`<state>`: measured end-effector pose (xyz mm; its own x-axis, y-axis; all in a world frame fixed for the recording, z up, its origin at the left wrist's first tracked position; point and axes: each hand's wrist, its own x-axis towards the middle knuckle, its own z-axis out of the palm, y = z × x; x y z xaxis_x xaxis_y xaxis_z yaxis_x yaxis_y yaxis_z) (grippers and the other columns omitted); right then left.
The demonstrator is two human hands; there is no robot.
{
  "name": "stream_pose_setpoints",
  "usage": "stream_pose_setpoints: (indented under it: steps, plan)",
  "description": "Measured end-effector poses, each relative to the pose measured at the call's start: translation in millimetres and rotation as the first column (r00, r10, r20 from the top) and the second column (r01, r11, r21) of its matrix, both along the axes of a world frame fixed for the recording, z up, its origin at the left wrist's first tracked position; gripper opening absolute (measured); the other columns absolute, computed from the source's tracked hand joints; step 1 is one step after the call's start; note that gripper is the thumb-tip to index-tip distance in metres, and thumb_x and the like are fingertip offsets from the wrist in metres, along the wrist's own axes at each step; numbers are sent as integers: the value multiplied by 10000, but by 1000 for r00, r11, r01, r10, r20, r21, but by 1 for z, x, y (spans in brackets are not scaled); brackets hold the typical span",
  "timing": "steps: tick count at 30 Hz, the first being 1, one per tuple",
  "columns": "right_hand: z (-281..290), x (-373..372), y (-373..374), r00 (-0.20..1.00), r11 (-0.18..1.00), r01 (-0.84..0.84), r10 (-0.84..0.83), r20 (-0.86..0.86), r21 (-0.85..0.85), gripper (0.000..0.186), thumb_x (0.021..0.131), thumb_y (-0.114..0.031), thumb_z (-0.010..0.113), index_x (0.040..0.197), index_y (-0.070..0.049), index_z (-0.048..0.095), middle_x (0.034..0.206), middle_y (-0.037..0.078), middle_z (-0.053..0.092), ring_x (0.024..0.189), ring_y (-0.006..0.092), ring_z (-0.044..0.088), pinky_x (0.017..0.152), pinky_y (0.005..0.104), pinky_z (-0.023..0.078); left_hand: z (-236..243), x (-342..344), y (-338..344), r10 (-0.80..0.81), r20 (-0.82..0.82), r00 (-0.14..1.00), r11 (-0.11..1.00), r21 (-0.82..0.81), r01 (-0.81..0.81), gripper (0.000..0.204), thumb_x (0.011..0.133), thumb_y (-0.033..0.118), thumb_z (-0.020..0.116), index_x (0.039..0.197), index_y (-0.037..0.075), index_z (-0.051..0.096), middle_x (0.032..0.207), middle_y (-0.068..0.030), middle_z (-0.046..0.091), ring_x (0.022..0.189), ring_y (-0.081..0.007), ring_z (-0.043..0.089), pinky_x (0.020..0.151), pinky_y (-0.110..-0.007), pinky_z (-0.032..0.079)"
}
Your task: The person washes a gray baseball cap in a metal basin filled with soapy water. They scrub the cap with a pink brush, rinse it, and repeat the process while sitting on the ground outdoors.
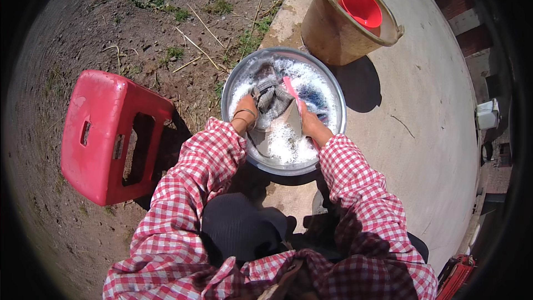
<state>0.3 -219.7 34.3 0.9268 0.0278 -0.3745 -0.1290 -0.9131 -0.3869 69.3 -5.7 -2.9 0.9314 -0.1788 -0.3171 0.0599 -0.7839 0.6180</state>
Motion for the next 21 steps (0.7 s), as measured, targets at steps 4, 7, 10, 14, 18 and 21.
stream_pose_setpoints:
  steps: [4,7,10,14,18,21]
  plan:
    - [52,-4,-4,967,960,186,-216,134,210,553,831,-183,470,1325,-41,264,1072,273,524,995,383,521,853,374,397,-11,2,9,166,-95,981,952,-243,-185,242,697,118,575,910,7,604,894,-216,606,899,-358,569,758,-393,450]
    - [83,-28,30,989,945,113,-137,57,307,505,845,-206,466,1315,-90,322,979,293,537,946,394,534,825,358,403,-14,-5,13,234,-209,950,840,-448,-306,305,653,119,589,947,39,609,896,-212,609,878,-348,583,759,-384,447]
    - [62,-25,78,998,916,-6,29,-51,402,490,849,-207,469,1310,-103,338,884,296,547,904,403,539,762,401,415,-13,-16,11,214,-170,962,901,-347,-261,291,700,121,531,964,33,618,884,-218,611,870,-349,587,766,-371,453]
    - [43,26,72,988,997,-74,75,136,-9,436,844,-209,469,1254,-75,404,887,251,576,896,391,546,743,441,423,-7,-37,15,163,69,984,880,-462,-114,291,710,79,490,969,37,617,799,-217,606,774,-282,620,668,-330,457]
    - [61,20,55,983,978,130,-148,105,162,419,854,-212,450,1247,-72,415,939,252,570,898,368,558,763,391,431,-6,-38,21,221,-87,971,923,-304,-237,297,709,58,485,971,4,612,782,-177,633,720,-253,617,648,-325,457]
    - [62,-15,71,984,920,-10,79,-160,391,441,863,-248,443,1288,-141,386,857,260,556,818,363,561,731,357,419,-6,-26,20,219,-248,944,899,-325,-294,242,697,80,511,896,-8,618,757,-177,610,742,-270,593,664,-357,457]
